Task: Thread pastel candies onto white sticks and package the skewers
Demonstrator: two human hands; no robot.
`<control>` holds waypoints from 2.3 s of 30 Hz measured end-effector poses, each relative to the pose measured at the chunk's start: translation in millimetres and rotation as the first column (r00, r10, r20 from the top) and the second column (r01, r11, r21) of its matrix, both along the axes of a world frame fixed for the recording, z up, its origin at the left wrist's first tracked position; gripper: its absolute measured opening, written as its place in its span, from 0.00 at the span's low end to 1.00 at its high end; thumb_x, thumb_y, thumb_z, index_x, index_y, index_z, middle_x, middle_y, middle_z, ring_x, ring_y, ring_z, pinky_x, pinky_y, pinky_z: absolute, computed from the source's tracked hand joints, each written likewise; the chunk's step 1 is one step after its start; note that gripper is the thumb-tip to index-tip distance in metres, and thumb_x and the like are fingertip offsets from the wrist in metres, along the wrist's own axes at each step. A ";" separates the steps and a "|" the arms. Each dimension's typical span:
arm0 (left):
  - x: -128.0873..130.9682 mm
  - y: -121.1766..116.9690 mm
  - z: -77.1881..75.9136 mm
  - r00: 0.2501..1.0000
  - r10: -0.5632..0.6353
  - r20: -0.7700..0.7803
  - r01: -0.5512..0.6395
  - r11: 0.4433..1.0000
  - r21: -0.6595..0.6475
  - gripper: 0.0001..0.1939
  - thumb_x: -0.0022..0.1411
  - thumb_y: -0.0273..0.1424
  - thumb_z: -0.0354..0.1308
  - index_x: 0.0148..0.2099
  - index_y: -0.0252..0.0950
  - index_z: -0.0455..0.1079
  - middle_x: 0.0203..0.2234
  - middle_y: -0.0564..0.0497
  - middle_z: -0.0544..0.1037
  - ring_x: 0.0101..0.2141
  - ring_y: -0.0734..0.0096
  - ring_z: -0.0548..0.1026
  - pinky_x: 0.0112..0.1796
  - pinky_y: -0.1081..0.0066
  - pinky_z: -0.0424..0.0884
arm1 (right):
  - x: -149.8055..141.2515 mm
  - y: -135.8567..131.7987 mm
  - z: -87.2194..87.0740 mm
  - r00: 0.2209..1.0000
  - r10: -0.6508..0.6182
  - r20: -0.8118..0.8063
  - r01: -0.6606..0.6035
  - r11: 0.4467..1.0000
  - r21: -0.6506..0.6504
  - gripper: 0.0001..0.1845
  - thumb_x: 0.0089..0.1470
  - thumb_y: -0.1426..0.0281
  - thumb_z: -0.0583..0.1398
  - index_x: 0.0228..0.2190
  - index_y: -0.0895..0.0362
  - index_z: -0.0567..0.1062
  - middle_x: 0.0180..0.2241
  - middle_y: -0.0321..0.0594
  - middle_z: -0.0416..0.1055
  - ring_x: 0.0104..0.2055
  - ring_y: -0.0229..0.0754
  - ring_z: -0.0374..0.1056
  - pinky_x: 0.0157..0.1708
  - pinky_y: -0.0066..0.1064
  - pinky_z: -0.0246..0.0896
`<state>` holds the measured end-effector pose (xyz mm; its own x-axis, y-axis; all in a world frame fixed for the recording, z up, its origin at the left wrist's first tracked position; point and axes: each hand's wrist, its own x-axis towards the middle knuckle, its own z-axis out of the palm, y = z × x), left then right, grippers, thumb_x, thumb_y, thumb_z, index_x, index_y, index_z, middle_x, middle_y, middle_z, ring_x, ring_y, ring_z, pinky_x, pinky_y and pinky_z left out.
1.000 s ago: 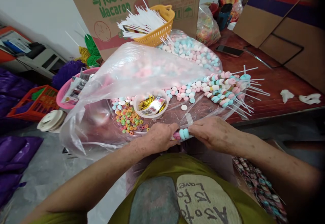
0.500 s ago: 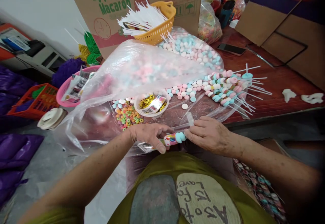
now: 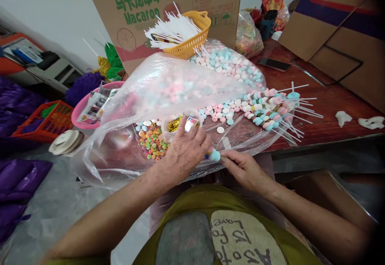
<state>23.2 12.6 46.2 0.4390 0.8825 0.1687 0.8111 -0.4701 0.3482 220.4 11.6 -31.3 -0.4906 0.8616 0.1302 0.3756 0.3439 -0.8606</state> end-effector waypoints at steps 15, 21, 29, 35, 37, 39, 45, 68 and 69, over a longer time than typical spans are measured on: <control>18.6 24.6 -12.2 -0.283 0.601 0.747 0.290 0.796 -0.531 0.12 0.50 0.35 0.63 0.26 0.36 0.63 0.13 0.61 0.62 0.16 0.82 0.64 0.28 0.74 0.69 | -43.1 -13.8 12.0 0.827 -0.146 -0.543 -0.347 0.628 -0.697 0.16 0.50 0.56 0.57 0.25 0.57 0.65 0.14 0.25 0.55 0.12 0.27 0.39 0.13 0.24 0.34; 37.1 18.3 -31.6 -0.407 0.562 0.720 0.108 0.812 -0.573 0.21 0.50 0.43 0.63 0.23 0.36 0.55 0.12 0.63 0.60 0.15 0.83 0.62 0.25 0.77 0.67 | -47.8 -10.5 -0.4 0.985 -0.130 -0.111 0.147 0.976 0.163 0.14 0.58 0.69 0.49 0.22 0.57 0.64 0.20 0.34 0.61 0.24 0.34 0.55 0.25 0.27 0.52; 23.8 27.1 -36.6 -0.498 0.544 0.676 0.011 0.783 -0.622 0.25 0.52 0.53 0.56 0.25 0.37 0.54 0.13 0.60 0.64 0.16 0.80 0.66 0.24 0.76 0.65 | -45.0 -5.3 -8.0 0.980 -0.201 0.008 0.160 0.802 0.576 0.08 0.58 0.74 0.50 0.33 0.59 0.68 0.29 0.44 0.69 0.33 0.41 0.64 0.33 0.31 0.58; 29.9 19.5 -38.0 -0.391 0.519 0.760 0.081 0.842 -0.534 0.24 0.51 0.53 0.56 0.26 0.37 0.56 0.12 0.61 0.63 0.16 0.80 0.66 0.27 0.75 0.66 | -48.5 -8.2 -3.7 0.988 -0.066 -0.139 0.081 0.991 0.102 0.11 0.59 0.68 0.48 0.27 0.56 0.64 0.22 0.35 0.61 0.25 0.35 0.56 0.25 0.28 0.53; 33.3 13.6 -41.4 -0.367 0.530 0.765 0.138 0.844 -0.519 0.25 0.51 0.54 0.55 0.26 0.37 0.56 0.12 0.61 0.62 0.17 0.79 0.67 0.26 0.75 0.66 | -53.5 -8.6 -2.2 0.940 -0.039 -0.338 -0.043 0.972 -0.229 0.12 0.58 0.64 0.49 0.25 0.55 0.61 0.19 0.30 0.55 0.20 0.33 0.51 0.20 0.26 0.49; 32.8 8.4 -44.5 -0.318 0.563 0.763 0.227 0.827 -0.515 0.25 0.51 0.55 0.54 0.26 0.36 0.57 0.13 0.59 0.65 0.19 0.77 0.69 0.23 0.76 0.64 | -56.9 -8.1 -1.3 0.858 -0.084 -0.506 -0.189 0.866 -0.463 0.12 0.58 0.62 0.49 0.26 0.54 0.60 0.15 0.25 0.47 0.15 0.31 0.42 0.16 0.25 0.43; 10.3 9.9 -38.8 -0.273 0.605 0.748 0.180 0.796 -0.579 0.26 0.42 0.47 0.66 0.37 0.34 0.66 0.26 0.52 0.75 0.24 0.74 0.73 0.22 0.77 0.65 | -49.7 -4.5 -0.5 0.934 -0.104 -0.341 0.049 0.985 -0.167 0.10 0.58 0.65 0.51 0.27 0.56 0.65 0.18 0.30 0.58 0.19 0.33 0.53 0.21 0.26 0.50; -23.8 38.1 -22.2 -0.600 0.654 0.462 0.256 0.703 -0.663 0.23 0.59 0.51 0.47 0.31 0.34 0.65 0.16 0.55 0.66 0.16 0.77 0.65 0.21 0.73 0.65 | -50.4 -17.1 -13.6 0.998 -0.006 -0.064 0.021 0.972 0.234 0.08 0.59 0.71 0.48 0.32 0.58 0.66 0.23 0.34 0.64 0.23 0.34 0.59 0.25 0.25 0.53; -22.8 37.8 -23.4 -0.603 0.639 0.478 0.264 0.725 -0.636 0.24 0.60 0.51 0.46 0.31 0.34 0.65 0.15 0.56 0.65 0.15 0.77 0.64 0.21 0.74 0.65 | -51.1 -17.9 -13.0 0.997 0.007 -0.078 0.008 0.981 0.192 0.08 0.60 0.71 0.48 0.32 0.57 0.66 0.22 0.34 0.64 0.23 0.33 0.58 0.25 0.25 0.52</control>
